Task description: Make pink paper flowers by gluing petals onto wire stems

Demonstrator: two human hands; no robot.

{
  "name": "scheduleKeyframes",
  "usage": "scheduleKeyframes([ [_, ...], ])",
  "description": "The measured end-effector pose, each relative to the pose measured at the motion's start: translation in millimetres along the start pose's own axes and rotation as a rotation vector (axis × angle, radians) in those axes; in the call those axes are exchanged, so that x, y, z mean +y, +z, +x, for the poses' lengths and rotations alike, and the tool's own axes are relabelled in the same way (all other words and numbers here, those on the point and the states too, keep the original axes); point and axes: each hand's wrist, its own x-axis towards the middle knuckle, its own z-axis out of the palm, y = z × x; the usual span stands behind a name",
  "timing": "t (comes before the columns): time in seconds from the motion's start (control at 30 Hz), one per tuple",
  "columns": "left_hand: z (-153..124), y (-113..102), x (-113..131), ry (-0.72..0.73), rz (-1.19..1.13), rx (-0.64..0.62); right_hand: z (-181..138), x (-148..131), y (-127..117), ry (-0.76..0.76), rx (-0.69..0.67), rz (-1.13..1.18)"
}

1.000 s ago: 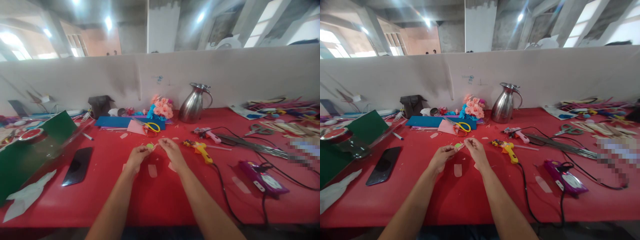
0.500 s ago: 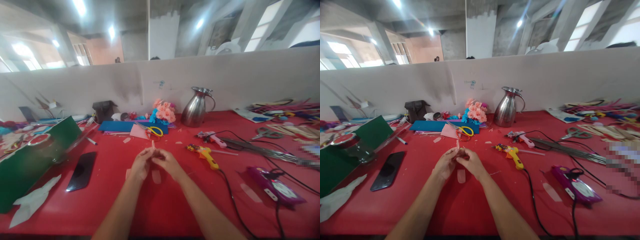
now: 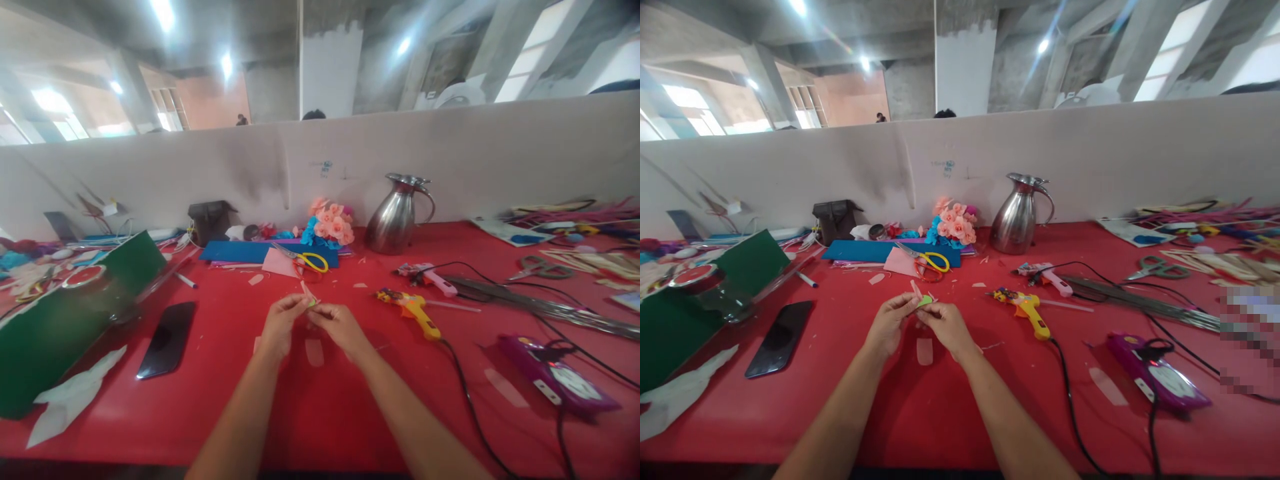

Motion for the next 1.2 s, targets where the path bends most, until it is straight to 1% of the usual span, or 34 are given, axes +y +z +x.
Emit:
scheduleKeyframes([
  [0.13,-0.1,1.1,1.1,0.026,0.035,0.011,-0.6,0.7,0.2,0.004,-0.010,-0.001],
  [0.3,1.1,-0.2,-0.5,0.025,0.054,0.002,-0.3,-0.1,0.6,0.000,-0.022,0.010],
  [0.47,2.0,-1.1,-0.9,0.039,0.059,0.039,0.8,-0.2,2.9,0.015,0.055,0.098],
  [0.63,3.0,-0.8,-0.8,0.069,0.074,0.115,3.6,4.8,1.9,-0.078,0.064,0.025],
  [0.73,2.8,-0.4,-0.7,0.110,0.111,0.117,4.7,6.7,0.2,-0.113,0.085,-0.077],
  [0.83,2.1,0.0,-0.6,0.120,0.138,0.100,5.3,8.2,-1.0,-0.110,0.091,-0.126],
  [0.97,1.5,0.8,-0.5,0.108,0.144,0.094,5.9,10.1,-1.6,-0.106,0.090,-0.110],
  [1.07,1.3,1.5,0.0,0.088,0.128,0.100,5.9,9.8,-1.6,-0.098,0.090,-0.104],
  [1.2,2.0,0.9,-0.2,0.069,0.083,0.117,5.4,9.0,-1.2,-0.092,0.058,-0.101],
])
